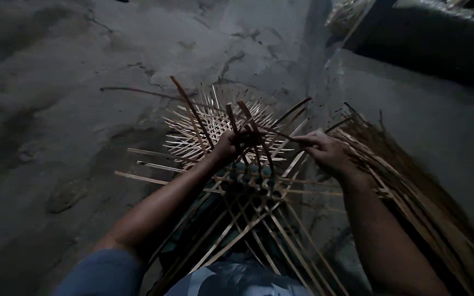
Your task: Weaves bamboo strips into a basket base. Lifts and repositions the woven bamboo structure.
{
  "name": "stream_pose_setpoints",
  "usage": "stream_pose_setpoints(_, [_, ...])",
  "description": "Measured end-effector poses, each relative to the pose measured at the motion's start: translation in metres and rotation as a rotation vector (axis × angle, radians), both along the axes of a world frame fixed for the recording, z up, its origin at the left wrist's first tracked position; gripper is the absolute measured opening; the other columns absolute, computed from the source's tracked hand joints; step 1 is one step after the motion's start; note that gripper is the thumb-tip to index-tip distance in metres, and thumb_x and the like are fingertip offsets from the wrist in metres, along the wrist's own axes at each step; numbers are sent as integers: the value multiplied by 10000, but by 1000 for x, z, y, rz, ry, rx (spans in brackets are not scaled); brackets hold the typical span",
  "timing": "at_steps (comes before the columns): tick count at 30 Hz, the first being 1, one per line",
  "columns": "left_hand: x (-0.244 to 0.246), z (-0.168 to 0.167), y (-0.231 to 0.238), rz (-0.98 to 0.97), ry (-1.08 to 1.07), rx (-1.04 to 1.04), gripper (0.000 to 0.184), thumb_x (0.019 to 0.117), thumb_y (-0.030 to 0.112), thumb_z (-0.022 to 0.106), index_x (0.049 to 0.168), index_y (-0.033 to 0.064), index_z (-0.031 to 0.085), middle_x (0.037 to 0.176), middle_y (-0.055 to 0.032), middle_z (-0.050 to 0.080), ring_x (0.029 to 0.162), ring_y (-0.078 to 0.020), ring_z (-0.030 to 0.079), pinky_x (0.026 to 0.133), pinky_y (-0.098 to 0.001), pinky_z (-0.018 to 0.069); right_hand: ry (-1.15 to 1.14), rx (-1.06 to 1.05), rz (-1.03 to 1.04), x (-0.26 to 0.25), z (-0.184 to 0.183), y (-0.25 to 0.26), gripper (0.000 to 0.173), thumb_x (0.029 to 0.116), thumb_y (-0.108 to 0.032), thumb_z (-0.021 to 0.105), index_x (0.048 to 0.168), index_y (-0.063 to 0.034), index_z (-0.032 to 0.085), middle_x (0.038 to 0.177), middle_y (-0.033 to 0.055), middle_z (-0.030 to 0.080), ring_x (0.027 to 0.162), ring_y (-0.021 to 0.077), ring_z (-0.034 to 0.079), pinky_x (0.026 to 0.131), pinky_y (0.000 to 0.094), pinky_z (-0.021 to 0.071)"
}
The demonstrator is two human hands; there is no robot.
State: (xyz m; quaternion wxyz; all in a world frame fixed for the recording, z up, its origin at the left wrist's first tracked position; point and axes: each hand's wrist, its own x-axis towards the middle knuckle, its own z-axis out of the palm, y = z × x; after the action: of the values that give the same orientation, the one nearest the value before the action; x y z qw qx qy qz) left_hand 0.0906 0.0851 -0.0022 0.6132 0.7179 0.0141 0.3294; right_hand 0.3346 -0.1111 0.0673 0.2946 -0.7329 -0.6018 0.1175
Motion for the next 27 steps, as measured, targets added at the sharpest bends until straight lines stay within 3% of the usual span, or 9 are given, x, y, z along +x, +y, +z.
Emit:
stream_pose_setpoints(3, [-4,3,-7,39,-13,59,300,1021,73,568,1294,-25,643,1212,-86,726,1073,-118,707,984,-320,581,81,-55,77,-6,-33,19,243,961,-59,661,1194,-98,719,1138,85,728,956,168,705,883,409,587])
stream_pose_setpoints(6, [1,-14,-4,425,83,188,452,1020,173,616,1447,53,530,1341,-83,675,1151,-141,677,991,-345,559,30,-103,89,-6,-69,25,178,937,-42,692,1099,-79,757,1093,110,729,978,225,709,924,460,581])
stream_pose_setpoints(7, [2,-22,-6,592,160,237,616,1006,201,648,1541,38,389,1467,-138,573,1264,-205,623,1062,-386,524,-6,-89,85,-4,-82,25,178,930,-61,705,1092,-99,768,1099,116,718,1004,247,697,932,478,571])
stream_pose_setpoints(9, [-3,-29,-18,766,441,332,864,997,265,653,1637,36,118,1675,-219,215,1501,-353,341,1205,-509,326,-35,-38,82,-1,-100,23,180,909,-83,740,1083,-103,780,1110,163,692,1056,320,663,947,533,543])
stream_pose_setpoints(11, [-4,-50,-33,784,644,554,772,963,271,675,1615,103,297,1662,-267,204,1525,-488,197,1197,-683,195,-46,6,82,-2,-111,22,183,897,-66,746,1077,-76,778,1127,207,680,1087,369,650,965,560,526])
stream_pose_setpoints(13, [-4,-74,-44,724,713,764,524,952,259,687,1457,344,577,1623,-131,383,1524,-471,218,1154,-776,112,-62,51,67,-3,-120,18,174,892,-77,733,1057,-82,786,1134,209,684,1120,383,637,1002,567,501])
stream_pose_setpoints(14, [-4,-80,-46,686,737,830,504,930,241,701,1393,420,620,1592,-86,437,1520,-456,237,1142,-795,90,-55,60,53,-4,-123,16,178,892,-76,725,1056,-94,793,1134,202,683,1131,378,630,1018,564,488])
stream_pose_setpoints(21, [3,-85,-50,715,742,931,497,914,229,704,1333,488,638,1383,-53,621,1449,-429,371,1132,-798,100,41,-2,0,-2,-130,6,203,936,-80,683,1104,-126,788,1108,149,683,1070,297,650,958,499,536])
stream_pose_setpoints(27, [-9,-72,-60,725,809,831,392,945,255,683,1282,456,687,1352,-36,651,1434,-412,407,1153,-768,119,-48,-82,70,-11,-109,4,214,927,-27,710,1139,-30,734,1158,213,671,1116,379,644,998,567,515])
